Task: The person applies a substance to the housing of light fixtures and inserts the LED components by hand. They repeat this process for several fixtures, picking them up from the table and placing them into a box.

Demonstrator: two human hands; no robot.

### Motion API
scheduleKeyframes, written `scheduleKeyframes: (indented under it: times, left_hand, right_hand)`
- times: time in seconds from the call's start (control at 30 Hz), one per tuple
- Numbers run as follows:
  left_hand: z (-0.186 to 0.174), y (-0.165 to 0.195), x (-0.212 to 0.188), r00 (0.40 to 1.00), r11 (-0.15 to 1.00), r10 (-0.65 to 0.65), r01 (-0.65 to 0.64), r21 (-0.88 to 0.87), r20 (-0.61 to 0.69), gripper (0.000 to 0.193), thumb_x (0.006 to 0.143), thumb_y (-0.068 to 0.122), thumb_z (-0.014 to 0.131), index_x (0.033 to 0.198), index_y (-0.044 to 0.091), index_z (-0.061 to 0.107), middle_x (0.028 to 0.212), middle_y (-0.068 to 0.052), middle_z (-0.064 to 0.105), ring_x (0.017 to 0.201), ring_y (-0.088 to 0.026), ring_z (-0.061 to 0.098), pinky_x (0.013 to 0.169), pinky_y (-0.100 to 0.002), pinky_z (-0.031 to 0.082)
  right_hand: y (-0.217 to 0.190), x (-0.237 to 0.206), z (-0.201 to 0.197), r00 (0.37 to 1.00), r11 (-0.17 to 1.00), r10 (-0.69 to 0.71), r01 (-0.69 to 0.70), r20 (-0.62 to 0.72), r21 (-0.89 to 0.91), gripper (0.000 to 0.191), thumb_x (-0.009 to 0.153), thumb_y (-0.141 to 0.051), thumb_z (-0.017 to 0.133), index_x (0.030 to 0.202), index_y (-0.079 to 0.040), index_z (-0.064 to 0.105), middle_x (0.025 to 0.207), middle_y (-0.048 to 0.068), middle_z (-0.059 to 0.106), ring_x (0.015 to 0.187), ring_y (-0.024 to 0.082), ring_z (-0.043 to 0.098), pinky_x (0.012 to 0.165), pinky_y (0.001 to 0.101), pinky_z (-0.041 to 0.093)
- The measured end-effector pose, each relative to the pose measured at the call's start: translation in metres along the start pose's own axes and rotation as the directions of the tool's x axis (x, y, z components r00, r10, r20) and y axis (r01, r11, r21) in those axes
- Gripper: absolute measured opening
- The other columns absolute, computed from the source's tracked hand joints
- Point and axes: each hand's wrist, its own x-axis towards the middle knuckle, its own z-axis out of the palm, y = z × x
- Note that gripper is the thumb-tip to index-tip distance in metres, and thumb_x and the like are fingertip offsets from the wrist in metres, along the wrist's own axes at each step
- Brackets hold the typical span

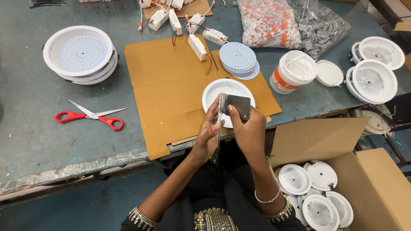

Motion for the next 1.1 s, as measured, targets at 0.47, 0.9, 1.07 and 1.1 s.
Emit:
scheduleKeyframes:
  times: [0.47, 0.9, 1.07, 1.1]
  left_hand:
    - [-0.007, -0.002, 0.004, 0.999, 0.940, 0.032, -0.029, -0.341, 0.004, 0.105, 0.087, 0.053, 0.071, 0.167, 0.013, 0.015, 0.165, -0.017, 0.025, 0.149, -0.030, 0.030, 0.125, -0.046, 0.026]
    - [-0.011, 0.029, 0.007, 0.961, 0.937, 0.276, -0.276, -0.214, -0.031, 0.122, 0.082, 0.065, 0.075, 0.166, 0.006, 0.009, 0.167, -0.019, 0.028, 0.160, -0.031, 0.023, 0.133, -0.044, 0.018]
    - [-0.008, 0.034, 0.007, 0.957, 0.955, 0.290, -0.291, -0.053, -0.032, 0.128, 0.078, 0.069, 0.076, 0.167, 0.006, 0.008, 0.169, -0.017, 0.025, 0.162, -0.028, 0.020, 0.133, -0.040, 0.015]
    - [-0.009, 0.034, 0.008, 0.955, 0.953, 0.294, -0.297, -0.068, -0.039, 0.127, 0.078, 0.068, 0.076, 0.167, 0.007, 0.008, 0.169, -0.017, 0.026, 0.162, -0.028, 0.021, 0.133, -0.040, 0.015]
  right_hand:
    - [-0.021, -0.042, -0.016, 0.999, 0.996, -0.033, 0.033, -0.009, 0.083, 0.027, 0.096, -0.019, 0.071, 0.111, 0.004, 0.073, 0.092, 0.006, 0.077, 0.081, 0.007, 0.066, 0.074, 0.0245, 0.054]
    - [-0.009, -0.038, 0.022, 0.995, 0.989, 0.095, -0.095, 0.000, -0.118, 0.024, 0.094, -0.019, 0.073, 0.108, 0.000, 0.075, 0.077, 0.010, 0.075, 0.064, 0.013, 0.065, 0.060, 0.0302, 0.051]
    - [-0.030, -0.050, 0.029, 0.990, 0.976, -0.129, 0.136, 0.049, -0.168, 0.022, 0.097, -0.009, 0.066, 0.115, 0.002, 0.071, 0.095, 0.018, 0.074, 0.081, 0.027, 0.074, 0.072, 0.0364, 0.057]
    - [-0.034, -0.054, 0.027, 0.980, 0.967, -0.185, 0.195, 0.075, -0.166, 0.024, 0.097, -0.006, 0.064, 0.119, 0.003, 0.070, 0.102, 0.020, 0.073, 0.088, 0.031, 0.074, 0.076, 0.0377, 0.057]
